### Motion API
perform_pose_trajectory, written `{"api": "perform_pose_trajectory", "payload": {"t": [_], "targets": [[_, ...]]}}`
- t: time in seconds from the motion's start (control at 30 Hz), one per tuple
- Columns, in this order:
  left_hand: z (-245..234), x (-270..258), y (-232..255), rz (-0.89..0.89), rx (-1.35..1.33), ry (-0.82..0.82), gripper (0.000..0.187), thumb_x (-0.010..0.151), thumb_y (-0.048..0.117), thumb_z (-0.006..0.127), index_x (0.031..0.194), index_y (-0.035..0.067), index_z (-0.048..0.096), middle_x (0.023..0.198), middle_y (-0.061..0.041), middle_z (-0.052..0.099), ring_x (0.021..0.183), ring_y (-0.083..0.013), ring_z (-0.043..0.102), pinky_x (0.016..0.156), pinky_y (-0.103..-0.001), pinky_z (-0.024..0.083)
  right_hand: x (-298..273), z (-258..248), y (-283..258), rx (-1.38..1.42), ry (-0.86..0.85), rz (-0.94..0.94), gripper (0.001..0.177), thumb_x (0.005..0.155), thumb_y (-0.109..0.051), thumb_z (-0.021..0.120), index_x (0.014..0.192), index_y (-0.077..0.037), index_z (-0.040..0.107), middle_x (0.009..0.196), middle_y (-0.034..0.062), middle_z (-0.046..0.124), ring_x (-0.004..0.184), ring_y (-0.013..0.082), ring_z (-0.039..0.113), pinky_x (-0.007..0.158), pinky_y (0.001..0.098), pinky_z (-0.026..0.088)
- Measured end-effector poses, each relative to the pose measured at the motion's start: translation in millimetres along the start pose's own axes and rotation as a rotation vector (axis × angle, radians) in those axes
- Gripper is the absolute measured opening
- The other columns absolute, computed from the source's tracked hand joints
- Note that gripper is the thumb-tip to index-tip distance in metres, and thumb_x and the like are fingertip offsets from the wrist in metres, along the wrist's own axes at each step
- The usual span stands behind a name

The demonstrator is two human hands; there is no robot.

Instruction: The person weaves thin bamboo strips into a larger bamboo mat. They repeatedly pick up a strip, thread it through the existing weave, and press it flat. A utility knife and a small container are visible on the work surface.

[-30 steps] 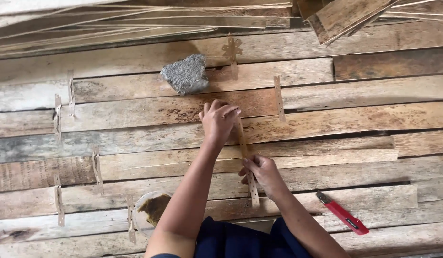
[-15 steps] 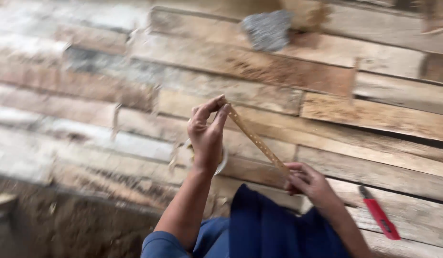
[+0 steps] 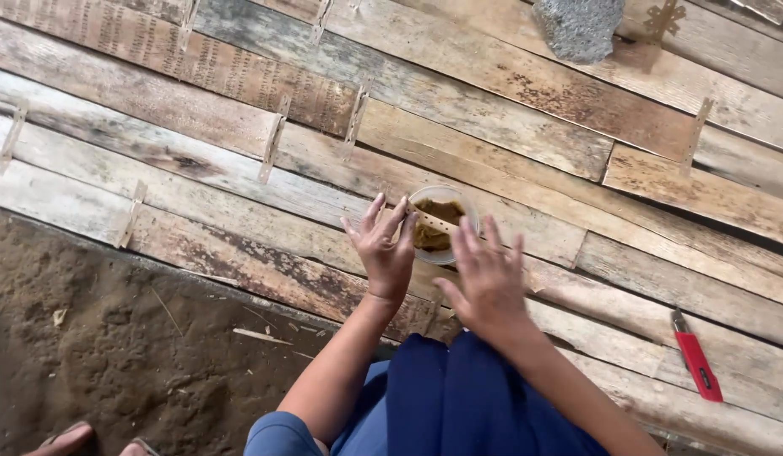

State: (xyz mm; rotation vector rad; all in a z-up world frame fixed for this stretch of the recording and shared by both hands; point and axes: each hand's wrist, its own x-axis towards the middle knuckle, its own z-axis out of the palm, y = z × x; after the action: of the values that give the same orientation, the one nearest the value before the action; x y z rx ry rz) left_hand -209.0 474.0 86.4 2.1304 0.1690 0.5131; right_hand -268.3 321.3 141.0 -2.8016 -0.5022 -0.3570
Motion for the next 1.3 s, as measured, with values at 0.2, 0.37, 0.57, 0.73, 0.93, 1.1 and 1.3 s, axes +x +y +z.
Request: {"api": "perform_pose_trajectory", "payload": {"t": [0.2,0.37,0.57,0.73,0.93,1.1,1.3], "targets": [[2,15,-17,0.098,-0.072,-0.038,0.018,0.082,0.017,0.088,0.100,0.019,0.082,0.090,0.000,0.080,0.121,-0.0191,0.067,0.120,-0.066,0.010,23,53,-29,-0.152,-0.447,0.244,0.087,0.091,-0.054,0.067,0.155,-0.002,0.038,0.167,0.0221,0.028,0.158,0.0414,0.007,0.117,0.0757,0.006],[-9,64,-15,0.233,-0.140,0.035,0.016,0.081,0.009,0.087,0.092,0.017,0.080,0.086,0.001,0.078,0.112,-0.0194,0.069,0.122,-0.061,0.012,12,76,-29,-0.260,-0.153,0.168,0.083,0.087,-0.054,0.067,0.146,0.002,0.050,0.161,0.0239,0.040,0.157,0.0430,0.020,0.115,0.0800,0.013],[-71,140,56,0.365,-0.286,0.119,0.017,0.085,0.003,0.085,0.096,0.016,0.081,0.084,0.000,0.078,0.114,-0.0193,0.065,0.125,-0.052,0.004,16,77,-32,-0.320,-0.167,0.190,0.082,0.092,-0.064,0.055,0.144,-0.001,0.053,0.158,0.0218,0.045,0.157,0.0399,0.021,0.118,0.0767,0.015],[-123,153,152,0.524,-0.432,0.197,0.021,0.089,-0.008,0.079,0.108,0.002,0.076,0.095,-0.009,0.075,0.103,-0.0331,0.063,0.113,-0.051,0.039,14,60,-23,-0.241,-0.286,0.254,0.089,0.088,-0.065,0.061,0.147,0.000,0.048,0.163,0.0236,0.034,0.157,0.0416,0.012,0.117,0.0773,0.014],[-117,115,241,0.738,-0.427,-0.411,0.023,0.095,0.003,0.068,0.119,0.003,0.069,0.093,-0.007,0.072,0.104,-0.0284,0.062,0.128,-0.059,0.021,53,-106,-1,0.615,0.143,0.218,0.064,0.097,-0.043,0.063,0.146,-0.008,0.044,0.151,0.0142,0.053,0.144,0.0347,0.048,0.130,0.0585,0.010],[-74,84,289,0.739,-0.638,-0.577,0.035,0.101,0.005,0.074,0.134,0.008,0.062,0.095,0.001,0.072,0.100,-0.0214,0.062,0.133,-0.054,0.021,18,-164,27,0.880,0.263,0.405,0.020,0.098,-0.022,0.067,0.112,-0.009,0.061,0.098,0.0019,0.060,0.092,0.0141,0.058,0.076,0.0320,0.049],[27,92,299,0.339,-0.623,-0.859,0.084,0.092,0.012,0.077,0.159,0.012,0.025,0.167,-0.017,0.032,0.100,-0.0087,0.075,0.120,-0.045,0.045,-41,-157,76,1.507,0.349,0.536,0.027,0.099,-0.026,0.066,0.113,-0.003,0.065,0.089,0.0105,0.070,0.083,0.0248,0.072,0.080,0.0412,0.060]]}}
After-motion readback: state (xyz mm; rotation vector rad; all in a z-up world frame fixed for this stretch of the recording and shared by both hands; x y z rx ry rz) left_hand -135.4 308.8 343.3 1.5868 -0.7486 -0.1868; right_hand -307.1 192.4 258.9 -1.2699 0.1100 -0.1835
